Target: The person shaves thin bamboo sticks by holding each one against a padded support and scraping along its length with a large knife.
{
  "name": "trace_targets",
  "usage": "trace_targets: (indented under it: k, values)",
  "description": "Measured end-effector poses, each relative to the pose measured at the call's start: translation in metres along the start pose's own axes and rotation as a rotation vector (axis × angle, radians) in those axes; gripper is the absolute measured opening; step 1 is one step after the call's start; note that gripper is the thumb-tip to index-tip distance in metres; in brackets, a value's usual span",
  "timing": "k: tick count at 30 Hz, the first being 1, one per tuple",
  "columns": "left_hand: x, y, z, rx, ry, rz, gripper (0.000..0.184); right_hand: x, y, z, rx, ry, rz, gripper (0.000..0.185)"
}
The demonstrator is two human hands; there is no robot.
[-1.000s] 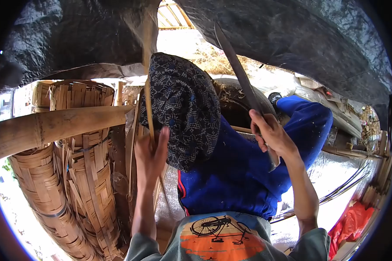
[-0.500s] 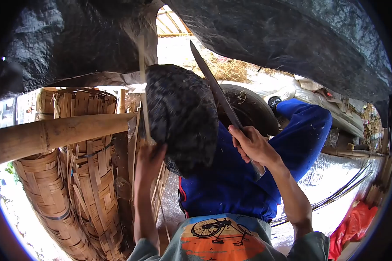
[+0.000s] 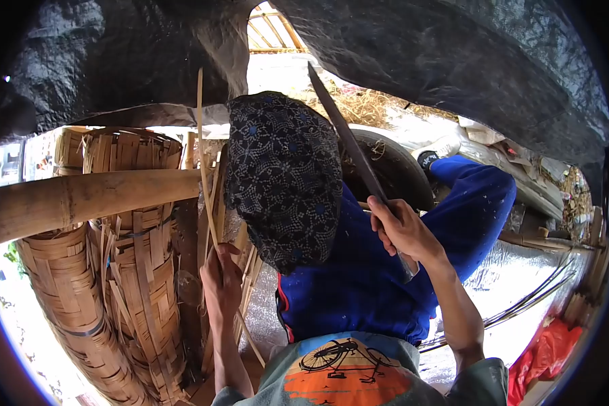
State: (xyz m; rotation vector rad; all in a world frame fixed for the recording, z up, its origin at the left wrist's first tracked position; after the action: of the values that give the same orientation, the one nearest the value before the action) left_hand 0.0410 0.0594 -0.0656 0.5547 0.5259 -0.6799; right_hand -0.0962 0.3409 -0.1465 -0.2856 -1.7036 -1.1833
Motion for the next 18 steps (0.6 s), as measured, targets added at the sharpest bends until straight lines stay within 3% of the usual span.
trace_targets:
  k: [3, 5, 8, 18]
  values:
    - [-0.034, -0.005, -0.009, 0.085, 0.070, -0.023, 0.050, 0.009, 0.000, -0.001, -0.033, -0.029, 0.003, 0.062]
    - [-0.048, -0.014, -0.032, 0.323, 0.218, 0.007, 0.054, 0.021, -0.006, -0.006, -0.033, -0.113, 0.041, 0.060]
    - [-0.055, -0.023, -0.064, 0.447, 0.237, 0.026, 0.054, 0.046, -0.024, -0.018, -0.006, -0.142, 0.168, 0.053]
    - [-0.053, -0.013, -0.092, 0.572, 0.219, 0.034, 0.051, 0.069, -0.080, -0.056, 0.023, -0.468, 0.107, 0.028]
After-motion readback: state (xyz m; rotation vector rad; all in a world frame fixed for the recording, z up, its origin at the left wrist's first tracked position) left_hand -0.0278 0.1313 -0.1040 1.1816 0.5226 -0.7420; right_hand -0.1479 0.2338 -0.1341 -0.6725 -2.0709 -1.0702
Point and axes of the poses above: each hand's wrist, its own y-axis away from the middle knuckle, its own z-axis out of the back of the hand, x = y × z, the point moved 5 cm from there along -y, towards the middle knuckle, and after that the axes turned 4 degrees about z, right-handed, at the moved point
